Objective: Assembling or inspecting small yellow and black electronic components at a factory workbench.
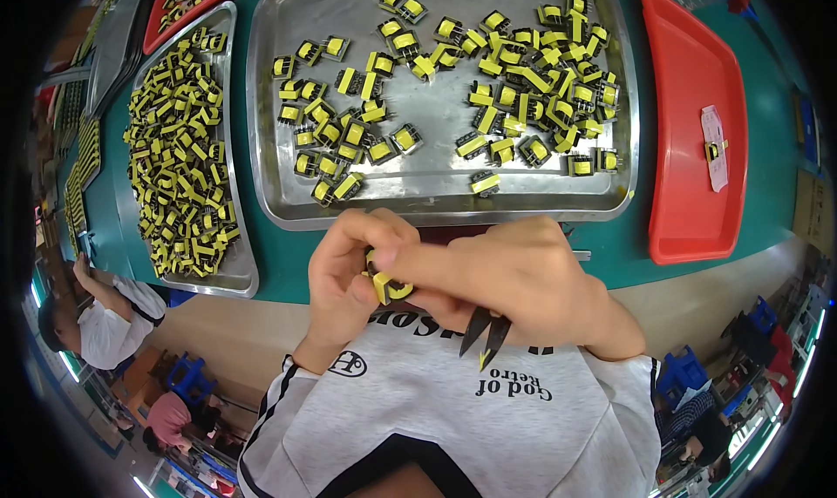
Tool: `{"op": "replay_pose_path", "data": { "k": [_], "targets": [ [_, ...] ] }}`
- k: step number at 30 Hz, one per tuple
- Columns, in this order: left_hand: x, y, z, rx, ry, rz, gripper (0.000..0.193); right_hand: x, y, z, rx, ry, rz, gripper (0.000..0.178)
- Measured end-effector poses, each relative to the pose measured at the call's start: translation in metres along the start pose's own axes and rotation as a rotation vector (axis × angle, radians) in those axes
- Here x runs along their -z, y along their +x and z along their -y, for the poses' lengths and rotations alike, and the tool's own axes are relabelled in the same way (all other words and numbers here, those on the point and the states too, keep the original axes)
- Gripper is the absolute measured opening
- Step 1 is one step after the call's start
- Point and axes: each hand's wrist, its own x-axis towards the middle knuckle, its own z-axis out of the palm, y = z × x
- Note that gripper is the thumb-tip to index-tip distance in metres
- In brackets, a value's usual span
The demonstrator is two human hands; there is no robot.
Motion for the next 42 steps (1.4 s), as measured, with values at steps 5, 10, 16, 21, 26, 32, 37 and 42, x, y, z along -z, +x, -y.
{"op": "replay_pose_path", "data": {
  "k": [5,10,16,21,26,32,37,42],
  "targets": [
    [-0.004,-0.003,-0.002,0.013,-0.129,-0.032,0.041,-0.001,-0.002,-0.004,-0.017,0.067,-0.097,0.030],
    [-0.005,0.001,-0.001,-0.041,-0.060,-0.036,0.038,0.001,0.001,0.001,-0.008,0.045,-0.086,0.028],
    [-0.007,0.003,-0.003,-0.055,0.051,0.014,0.041,-0.003,0.001,-0.002,0.014,0.058,-0.058,0.029],
    [0.001,0.002,0.001,0.043,-0.005,0.053,0.044,-0.001,0.000,-0.002,0.047,-0.037,-0.024,0.029],
    [-0.003,-0.001,0.001,0.047,-0.210,-0.027,0.038,0.006,0.000,0.000,0.004,-0.044,0.042,0.030],
    [-0.002,0.001,-0.005,-0.267,0.239,-0.071,0.040,0.006,0.000,0.011,-0.206,0.181,-0.128,0.019],
    [-0.007,0.004,-0.006,-0.355,0.385,-0.120,0.035,0.006,-0.003,0.012,-0.371,0.376,-0.087,0.019],
    [-0.006,0.004,-0.005,-0.449,0.547,-0.097,0.035,0.005,-0.005,0.010,-0.526,0.615,-0.057,0.016]
  ]
}}
